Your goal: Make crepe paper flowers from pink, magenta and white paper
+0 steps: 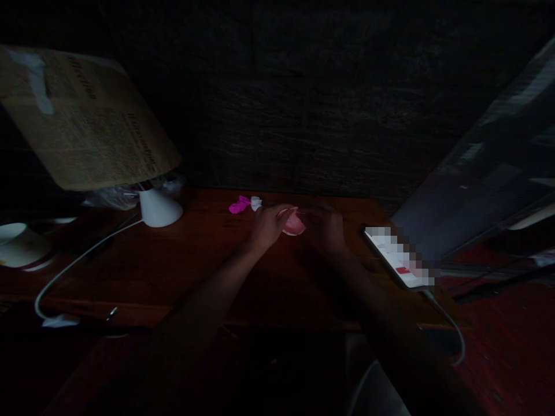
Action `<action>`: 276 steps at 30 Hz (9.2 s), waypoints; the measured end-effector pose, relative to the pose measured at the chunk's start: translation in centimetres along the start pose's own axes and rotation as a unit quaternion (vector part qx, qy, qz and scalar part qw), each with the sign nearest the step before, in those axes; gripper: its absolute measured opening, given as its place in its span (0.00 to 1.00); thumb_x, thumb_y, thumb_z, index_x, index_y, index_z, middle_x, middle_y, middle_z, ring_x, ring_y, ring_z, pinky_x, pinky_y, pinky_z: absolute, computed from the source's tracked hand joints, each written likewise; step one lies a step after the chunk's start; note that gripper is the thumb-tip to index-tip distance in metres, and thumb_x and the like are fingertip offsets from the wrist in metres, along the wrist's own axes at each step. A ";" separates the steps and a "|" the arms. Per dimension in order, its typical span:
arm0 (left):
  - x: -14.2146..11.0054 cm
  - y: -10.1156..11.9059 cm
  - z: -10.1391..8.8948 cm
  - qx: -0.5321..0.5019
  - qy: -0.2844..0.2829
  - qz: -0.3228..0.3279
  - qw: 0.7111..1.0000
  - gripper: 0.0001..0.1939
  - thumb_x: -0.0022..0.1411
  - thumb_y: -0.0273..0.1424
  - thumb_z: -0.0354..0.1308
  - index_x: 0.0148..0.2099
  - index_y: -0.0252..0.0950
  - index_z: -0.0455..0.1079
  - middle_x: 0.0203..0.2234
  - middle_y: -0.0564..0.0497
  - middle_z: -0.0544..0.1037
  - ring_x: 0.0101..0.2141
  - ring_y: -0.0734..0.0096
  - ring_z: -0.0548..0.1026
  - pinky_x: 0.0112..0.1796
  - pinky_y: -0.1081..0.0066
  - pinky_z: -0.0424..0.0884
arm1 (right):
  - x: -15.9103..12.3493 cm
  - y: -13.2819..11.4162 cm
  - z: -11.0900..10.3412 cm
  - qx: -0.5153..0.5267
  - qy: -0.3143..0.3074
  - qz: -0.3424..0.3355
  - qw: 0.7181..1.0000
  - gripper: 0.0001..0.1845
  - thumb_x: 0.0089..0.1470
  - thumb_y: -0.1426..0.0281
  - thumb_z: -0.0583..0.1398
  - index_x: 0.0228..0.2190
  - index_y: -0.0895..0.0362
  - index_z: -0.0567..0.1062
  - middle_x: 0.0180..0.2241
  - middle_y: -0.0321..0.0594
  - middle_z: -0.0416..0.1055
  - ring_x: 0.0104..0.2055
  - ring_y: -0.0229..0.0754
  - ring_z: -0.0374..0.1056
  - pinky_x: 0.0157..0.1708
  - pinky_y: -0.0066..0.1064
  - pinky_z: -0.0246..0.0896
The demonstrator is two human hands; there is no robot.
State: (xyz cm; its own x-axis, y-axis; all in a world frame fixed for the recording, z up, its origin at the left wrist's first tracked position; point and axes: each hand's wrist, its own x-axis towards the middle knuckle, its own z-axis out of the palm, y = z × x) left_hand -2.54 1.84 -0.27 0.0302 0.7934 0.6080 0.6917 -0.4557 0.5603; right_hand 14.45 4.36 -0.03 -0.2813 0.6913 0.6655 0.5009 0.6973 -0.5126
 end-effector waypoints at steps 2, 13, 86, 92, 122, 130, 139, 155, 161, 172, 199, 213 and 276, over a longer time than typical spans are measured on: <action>0.1 -0.2 0.0 0.007 -0.012 0.020 1.000 0.09 0.66 0.31 0.57 0.43 0.38 0.78 0.40 0.48 0.83 0.41 0.66 0.80 0.44 0.67 0.73 | 0.1 0.1 0.0 -0.006 0.009 -0.016 1.000 0.08 0.55 0.70 0.62 0.35 0.54 0.82 0.38 0.44 0.78 0.38 0.45 0.74 0.39 0.34 0.69; 0.0 -0.3 0.2 -0.061 -0.025 -0.018 0.998 0.15 0.63 0.30 0.61 0.52 0.36 0.72 0.41 0.45 0.83 0.41 0.65 0.81 0.44 0.66 0.75 | 0.3 0.5 -0.3 -0.067 -0.048 -0.008 0.997 0.13 0.59 0.72 0.57 0.39 0.53 0.82 0.38 0.43 0.80 0.41 0.47 0.74 0.43 0.35 0.67; -0.1 -0.2 0.7 -0.035 -0.028 -0.005 0.999 0.11 0.62 0.24 0.59 0.46 0.38 0.78 0.42 0.47 0.83 0.41 0.65 0.81 0.43 0.69 0.74 | -0.1 -0.5 -0.1 -0.049 -0.066 -0.010 0.997 0.18 0.58 0.75 0.58 0.49 0.54 0.76 0.47 0.40 0.79 0.46 0.46 0.76 0.47 0.35 0.68; -0.1 -0.4 0.6 -0.017 -0.004 -0.022 1.000 0.08 0.61 0.24 0.61 0.41 0.36 0.79 0.37 0.48 0.84 0.36 0.67 0.81 0.42 0.70 0.73 | 0.0 -0.6 0.0 -0.049 -0.094 0.004 0.994 0.20 0.56 0.72 0.60 0.50 0.55 0.75 0.50 0.42 0.77 0.49 0.47 0.74 0.49 0.35 0.67; 0.2 -0.3 0.5 -0.033 -0.049 -0.031 0.998 0.06 0.58 0.22 0.60 0.36 0.36 0.77 0.31 0.50 0.83 0.33 0.69 0.79 0.36 0.72 0.72 | 0.0 -0.6 0.4 -0.088 -0.107 0.057 0.989 0.18 0.54 0.79 0.58 0.43 0.53 0.79 0.42 0.39 0.80 0.43 0.46 0.76 0.46 0.34 0.68; 0.2 -0.6 0.5 -0.006 -0.068 -0.018 0.997 0.04 0.57 0.21 0.60 0.34 0.35 0.74 0.29 0.50 0.81 0.31 0.70 0.78 0.34 0.73 0.70 | 0.1 -0.7 0.0 -0.073 -0.128 0.047 0.988 0.18 0.55 0.79 0.58 0.41 0.51 0.81 0.41 0.37 0.81 0.43 0.44 0.77 0.45 0.33 0.67; 0.3 -0.6 0.5 -0.053 -0.078 -0.024 0.995 0.08 0.57 0.21 0.60 0.38 0.36 0.76 0.33 0.50 0.83 0.34 0.68 0.80 0.35 0.73 0.71 | -0.1 -0.7 0.2 -0.055 -0.090 0.045 0.993 0.17 0.52 0.80 0.59 0.41 0.53 0.79 0.41 0.38 0.80 0.42 0.45 0.77 0.45 0.34 0.68; 0.0 -0.5 0.4 -0.026 -0.067 0.010 0.997 0.08 0.60 0.29 0.61 0.41 0.38 0.79 0.36 0.48 0.84 0.35 0.66 0.80 0.37 0.70 0.73 | 0.0 -0.4 -0.2 -0.157 -0.118 0.086 0.977 0.15 0.57 0.74 0.60 0.43 0.49 0.82 0.41 0.42 0.81 0.40 0.49 0.78 0.43 0.36 0.69; -0.1 -0.3 0.2 0.001 -0.074 0.032 0.997 0.09 0.63 0.34 0.59 0.35 0.37 0.78 0.29 0.49 0.83 0.29 0.69 0.78 0.32 0.72 0.69 | 0.3 -0.9 -0.7 -0.162 -0.133 0.085 0.974 0.13 0.58 0.73 0.60 0.41 0.50 0.82 0.41 0.43 0.81 0.41 0.49 0.78 0.42 0.34 0.68; 0.0 -0.5 0.4 -0.029 -0.035 -0.015 0.999 0.11 0.63 0.29 0.58 0.46 0.35 0.76 0.42 0.45 0.82 0.42 0.64 0.80 0.44 0.68 0.74 | 0.0 -0.4 0.1 -0.134 -0.119 0.053 0.982 0.14 0.61 0.71 0.58 0.46 0.51 0.79 0.43 0.42 0.80 0.42 0.48 0.78 0.42 0.33 0.68; 0.3 1.2 0.9 -0.521 -0.108 -0.182 0.827 0.27 0.46 0.32 0.73 0.50 0.37 0.75 0.49 0.42 0.78 0.50 0.56 0.75 0.50 0.59 0.71 | 0.2 1.5 0.6 0.536 -0.007 0.258 0.804 0.24 0.32 0.73 0.70 0.38 0.50 0.80 0.35 0.35 0.80 0.35 0.42 0.73 0.36 0.33 0.68; 0.0 0.8 1.5 -0.362 0.009 -0.128 0.923 0.30 0.48 0.33 0.72 0.54 0.40 0.72 0.54 0.44 0.75 0.53 0.55 0.73 0.52 0.59 0.69 | 0.7 0.2 0.4 0.581 0.010 0.310 0.753 0.30 0.38 0.69 0.73 0.45 0.46 0.75 0.40 0.31 0.78 0.44 0.41 0.73 0.46 0.33 0.67; 0.7 0.3 1.6 -0.619 -0.031 -0.328 0.713 0.05 0.51 0.28 0.67 0.33 0.35 0.78 0.32 0.49 0.80 0.35 0.69 0.76 0.37 0.71 0.69 | -0.2 0.5 -1.4 0.209 -0.012 0.034 0.977 0.05 0.52 0.60 0.67 0.30 0.46 0.82 0.31 0.39 0.75 0.38 0.48 0.67 0.44 0.42 0.60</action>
State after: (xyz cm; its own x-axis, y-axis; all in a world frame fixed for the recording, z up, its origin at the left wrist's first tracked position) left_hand -1.19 2.92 -0.53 0.0519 0.9985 -0.0171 -0.5929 0.0446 0.8040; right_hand 15.90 4.28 0.37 -0.2811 0.7402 0.6108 0.1435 0.6618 -0.7359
